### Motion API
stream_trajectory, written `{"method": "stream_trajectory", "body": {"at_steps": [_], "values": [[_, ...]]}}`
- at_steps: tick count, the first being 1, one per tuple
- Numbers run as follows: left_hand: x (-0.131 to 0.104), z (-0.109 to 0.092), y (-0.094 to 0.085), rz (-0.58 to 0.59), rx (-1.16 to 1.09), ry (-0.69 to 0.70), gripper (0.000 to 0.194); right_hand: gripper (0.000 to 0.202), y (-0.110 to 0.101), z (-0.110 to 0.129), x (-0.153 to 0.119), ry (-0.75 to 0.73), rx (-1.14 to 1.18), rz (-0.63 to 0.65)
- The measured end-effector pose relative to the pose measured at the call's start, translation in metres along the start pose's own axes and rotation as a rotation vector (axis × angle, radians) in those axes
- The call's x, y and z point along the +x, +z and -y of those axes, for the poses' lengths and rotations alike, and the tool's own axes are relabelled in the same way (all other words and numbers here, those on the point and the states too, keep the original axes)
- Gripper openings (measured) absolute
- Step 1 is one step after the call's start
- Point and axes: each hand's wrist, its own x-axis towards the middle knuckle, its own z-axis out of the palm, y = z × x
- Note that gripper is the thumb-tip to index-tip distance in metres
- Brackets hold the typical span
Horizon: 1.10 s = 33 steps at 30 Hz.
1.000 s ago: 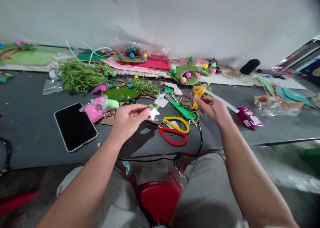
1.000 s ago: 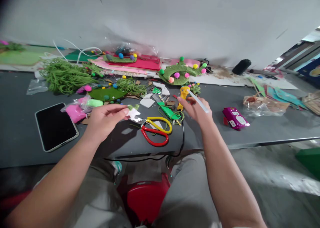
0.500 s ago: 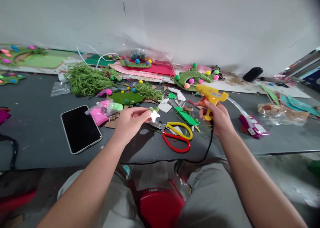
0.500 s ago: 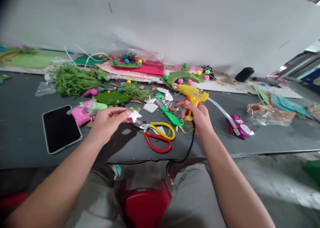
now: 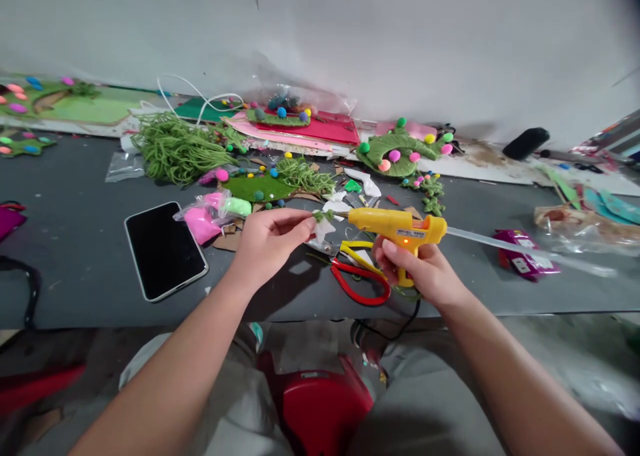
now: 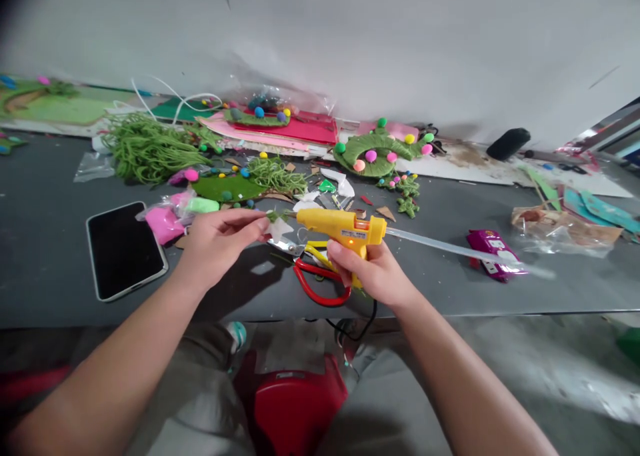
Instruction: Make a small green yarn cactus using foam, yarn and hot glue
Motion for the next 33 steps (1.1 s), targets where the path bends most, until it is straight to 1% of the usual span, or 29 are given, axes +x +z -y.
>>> {"method": "stream_trajectory", "body": {"at_steps": [9, 14, 20, 33], "values": [[-0.005, -0.002, 0.002, 0.029, 0.045, 0.032, 0.022, 0.046, 0.008, 0.003, -0.001, 0.020, -0.060, -0.041], [-0.006, -0.006, 0.003, 0.038, 0.034, 0.057, 0.016, 0.045, 0.009, 0.003, 0.000, 0.021, -0.065, -0.023], [-0.006, -0.006, 0.004, 0.039, 0.010, 0.050, 0.018, 0.046, 0.008, 0.002, 0.001, 0.025, -0.082, -0.005], [-0.007, -0.010, 0.005, 0.024, 0.100, 0.056, 0.019, 0.043, 0.007, 0.001, -0.001, 0.066, -0.101, 0.005]]}}
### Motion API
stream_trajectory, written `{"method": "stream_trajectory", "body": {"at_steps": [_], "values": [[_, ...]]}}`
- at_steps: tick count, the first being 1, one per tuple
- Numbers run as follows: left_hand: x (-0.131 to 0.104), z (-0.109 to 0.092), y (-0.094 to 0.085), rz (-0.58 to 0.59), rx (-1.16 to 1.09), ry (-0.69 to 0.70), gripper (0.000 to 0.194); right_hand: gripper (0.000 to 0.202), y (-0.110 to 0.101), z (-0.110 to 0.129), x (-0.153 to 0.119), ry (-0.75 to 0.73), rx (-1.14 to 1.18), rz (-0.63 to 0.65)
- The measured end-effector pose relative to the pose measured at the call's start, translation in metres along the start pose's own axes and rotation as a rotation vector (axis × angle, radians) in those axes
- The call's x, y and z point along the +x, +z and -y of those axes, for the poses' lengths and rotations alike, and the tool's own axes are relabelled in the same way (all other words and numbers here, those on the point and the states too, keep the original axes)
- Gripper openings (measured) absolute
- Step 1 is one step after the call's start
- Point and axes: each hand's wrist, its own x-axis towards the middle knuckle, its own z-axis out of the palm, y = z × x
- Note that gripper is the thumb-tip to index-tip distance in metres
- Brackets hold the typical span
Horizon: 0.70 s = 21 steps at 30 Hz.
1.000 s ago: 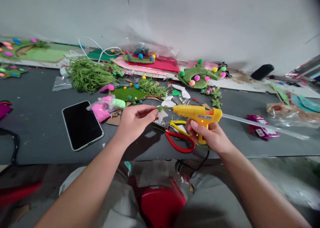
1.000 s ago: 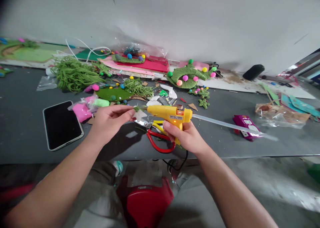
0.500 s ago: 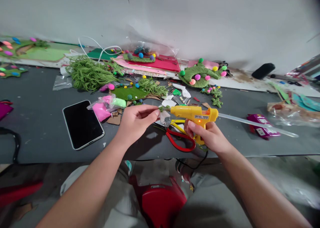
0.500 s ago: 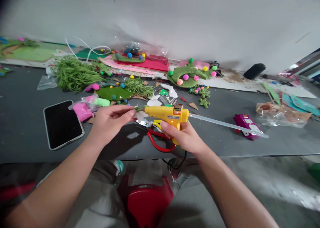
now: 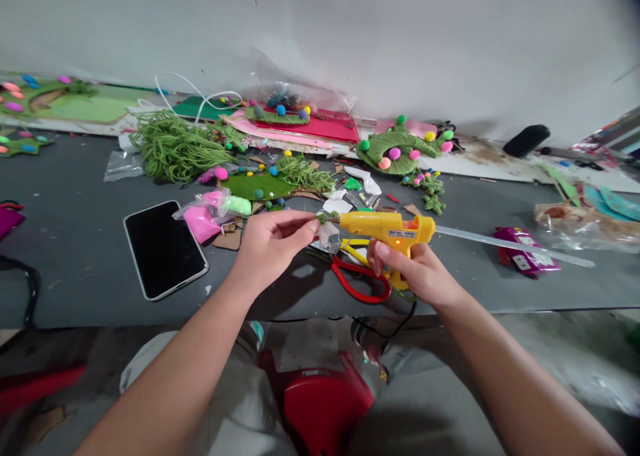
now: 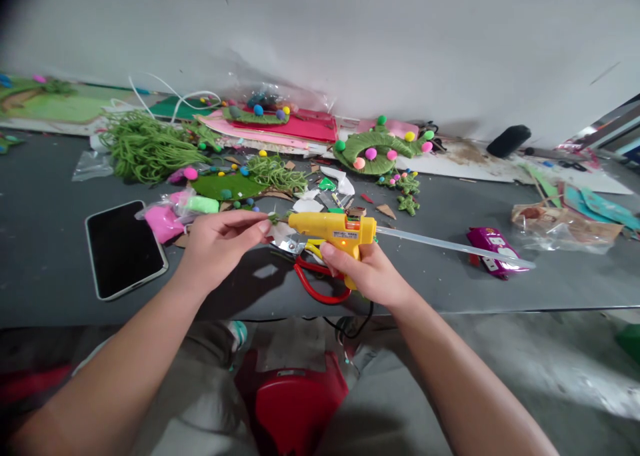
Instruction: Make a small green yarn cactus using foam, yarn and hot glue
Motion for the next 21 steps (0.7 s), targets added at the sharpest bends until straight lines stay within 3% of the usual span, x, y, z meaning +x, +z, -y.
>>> {"method": "stream_trajectory", "body": {"at_steps": [8, 13, 17, 21], "values": [[-0.001, 0.003, -0.001, -0.002, -0.025, -0.021, 0.019, 0.044, 0.000, 0.001, 0.000, 0.007, -0.006, -0.009], [-0.001, 0.005, -0.002, -0.003, -0.019, -0.012, 0.020, 0.041, 0.000, 0.003, 0.001, -0.069, -0.005, -0.096], [-0.001, 0.005, -0.002, 0.000, -0.031, -0.032, 0.021, 0.040, -0.014, 0.002, 0.003, -0.063, -0.074, -0.304], [-0.002, 0.004, -0.001, -0.002, -0.018, -0.037, 0.022, 0.046, -0.052, -0.010, 0.017, -0.006, -0.456, -0.557]]}}
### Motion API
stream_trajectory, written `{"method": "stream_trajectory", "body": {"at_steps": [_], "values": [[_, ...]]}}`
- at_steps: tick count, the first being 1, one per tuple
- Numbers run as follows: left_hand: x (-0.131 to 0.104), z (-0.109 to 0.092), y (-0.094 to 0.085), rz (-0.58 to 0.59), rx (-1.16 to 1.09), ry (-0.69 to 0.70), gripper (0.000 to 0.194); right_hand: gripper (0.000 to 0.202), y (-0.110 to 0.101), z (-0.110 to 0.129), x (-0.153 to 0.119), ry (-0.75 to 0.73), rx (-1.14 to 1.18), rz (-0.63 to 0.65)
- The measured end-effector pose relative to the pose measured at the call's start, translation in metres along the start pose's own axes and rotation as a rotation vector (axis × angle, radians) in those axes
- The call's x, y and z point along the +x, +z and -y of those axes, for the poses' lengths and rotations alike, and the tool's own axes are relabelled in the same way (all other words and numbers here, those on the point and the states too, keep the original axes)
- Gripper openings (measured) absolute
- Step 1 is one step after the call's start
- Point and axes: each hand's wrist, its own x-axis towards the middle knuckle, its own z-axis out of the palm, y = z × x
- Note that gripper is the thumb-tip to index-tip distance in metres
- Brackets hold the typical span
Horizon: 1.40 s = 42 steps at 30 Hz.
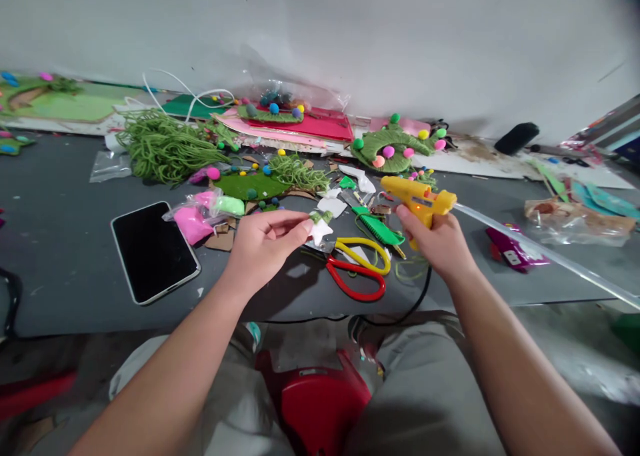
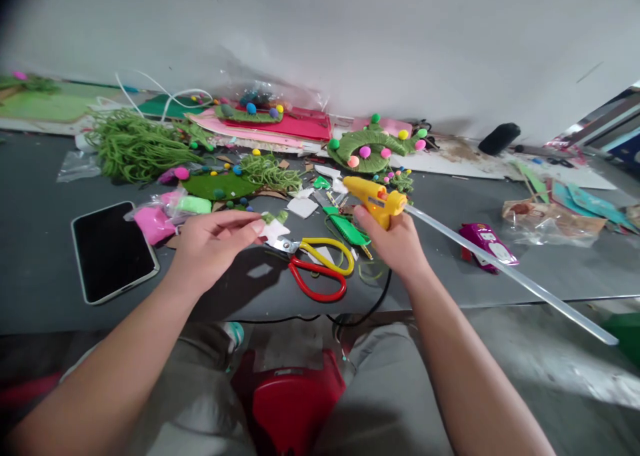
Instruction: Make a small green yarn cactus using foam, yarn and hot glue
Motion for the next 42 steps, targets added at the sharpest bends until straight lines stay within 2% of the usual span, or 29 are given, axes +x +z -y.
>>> {"method": "stream_trajectory", "body": {"at_steps": [4, 8, 15, 22, 25, 31, 38, 40, 42], "values": [[-0.002, 0.000, 0.001, -0.015, 0.136, 0.042, 0.023, 0.051, -0.011, -0.037, 0.036, 0.043, -0.243, -0.150], [-0.004, 0.000, 0.004, -0.019, 0.261, 0.091, 0.018, 0.057, -0.008, -0.058, 0.056, 0.058, -0.315, -0.150], [-0.005, 0.002, 0.007, -0.015, 0.254, 0.078, 0.019, 0.059, 0.002, -0.058, 0.066, 0.021, -0.377, -0.179], [-0.006, 0.005, 0.006, 0.001, 0.235, 0.077, 0.020, 0.066, -0.007, -0.065, 0.072, 0.084, -0.376, -0.242], [-0.005, 0.007, 0.007, 0.003, 0.222, 0.069, 0.020, 0.064, -0.007, -0.068, 0.074, 0.109, -0.379, -0.225], [-0.006, 0.007, 0.008, 0.018, 0.186, 0.045, 0.019, 0.066, -0.011, -0.066, 0.068, 0.122, -0.344, -0.163], [-0.005, 0.002, 0.006, -0.002, 0.171, 0.046, 0.021, 0.055, -0.039, -0.057, 0.043, 0.175, -0.363, -0.249], [-0.004, 0.003, 0.005, 0.000, 0.162, 0.053, 0.021, 0.051, -0.046, -0.055, 0.035, 0.184, -0.370, -0.237], [-0.004, 0.003, 0.006, -0.005, 0.157, 0.067, 0.021, 0.051, -0.046, -0.046, 0.022, 0.129, -0.327, -0.174]]}}
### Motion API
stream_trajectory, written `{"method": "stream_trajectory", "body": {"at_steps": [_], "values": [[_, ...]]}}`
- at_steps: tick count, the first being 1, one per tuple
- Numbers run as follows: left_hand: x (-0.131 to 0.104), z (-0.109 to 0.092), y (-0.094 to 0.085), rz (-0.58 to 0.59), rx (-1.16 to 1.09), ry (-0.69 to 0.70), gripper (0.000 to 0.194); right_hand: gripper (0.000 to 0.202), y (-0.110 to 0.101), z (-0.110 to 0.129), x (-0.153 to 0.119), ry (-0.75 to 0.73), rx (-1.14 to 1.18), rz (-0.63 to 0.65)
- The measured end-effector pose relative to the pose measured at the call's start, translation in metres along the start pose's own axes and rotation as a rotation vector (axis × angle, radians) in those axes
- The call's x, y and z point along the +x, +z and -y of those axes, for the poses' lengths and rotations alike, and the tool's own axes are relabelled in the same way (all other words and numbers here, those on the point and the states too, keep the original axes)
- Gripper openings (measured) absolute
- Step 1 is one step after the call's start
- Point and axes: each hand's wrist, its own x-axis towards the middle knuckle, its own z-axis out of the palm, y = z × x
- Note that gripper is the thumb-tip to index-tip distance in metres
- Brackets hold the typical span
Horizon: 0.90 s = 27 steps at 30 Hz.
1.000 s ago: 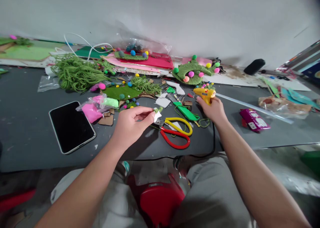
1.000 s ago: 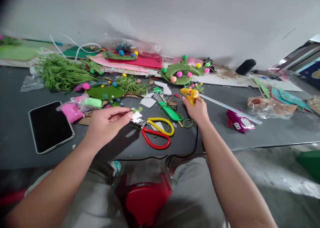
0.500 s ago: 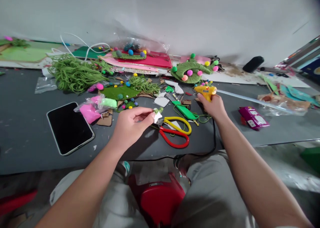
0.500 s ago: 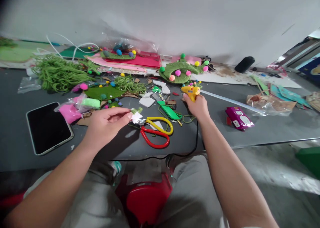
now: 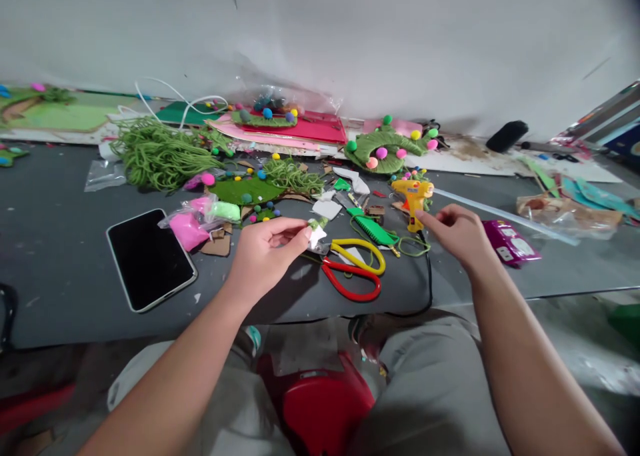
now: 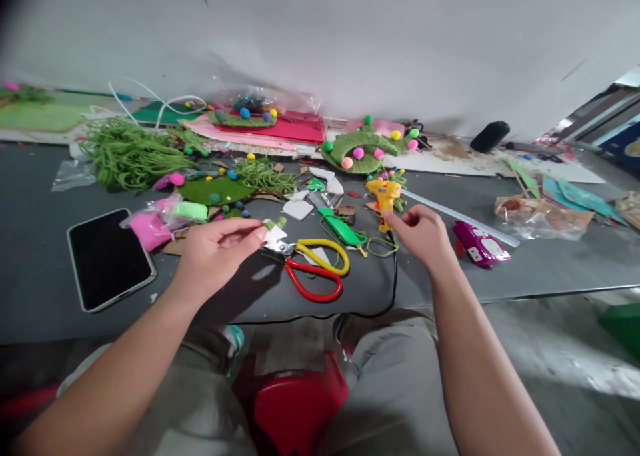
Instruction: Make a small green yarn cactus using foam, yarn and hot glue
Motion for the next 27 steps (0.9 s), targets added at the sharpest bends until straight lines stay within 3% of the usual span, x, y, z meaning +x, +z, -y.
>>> {"method": "stream_trajectory", "body": {"at_steps": [2, 5, 9, 14, 27], "values": [[-0.001, 0.000, 0.001, -0.020, 0.007, 0.030, 0.019, 0.053, -0.001, 0.019, -0.022, -0.141, 0.133, 0.162], [-0.004, -0.002, 0.004, -0.125, 0.059, 0.129, 0.015, 0.045, 0.007, 0.065, -0.067, -0.266, 0.444, 0.571], [-0.013, -0.007, 0.007, -0.328, 0.191, 0.349, 0.011, 0.042, 0.027, 0.120, -0.116, -0.166, 0.846, 0.936], [-0.020, -0.011, 0.009, -0.362, 0.285, 0.611, 0.016, 0.047, 0.044, 0.137, -0.129, 0.008, 1.111, 0.971], [-0.025, -0.017, 0.010, -0.291, 0.382, 0.769, 0.016, 0.041, 0.059, 0.141, -0.125, 0.079, 1.274, 0.955]]}}
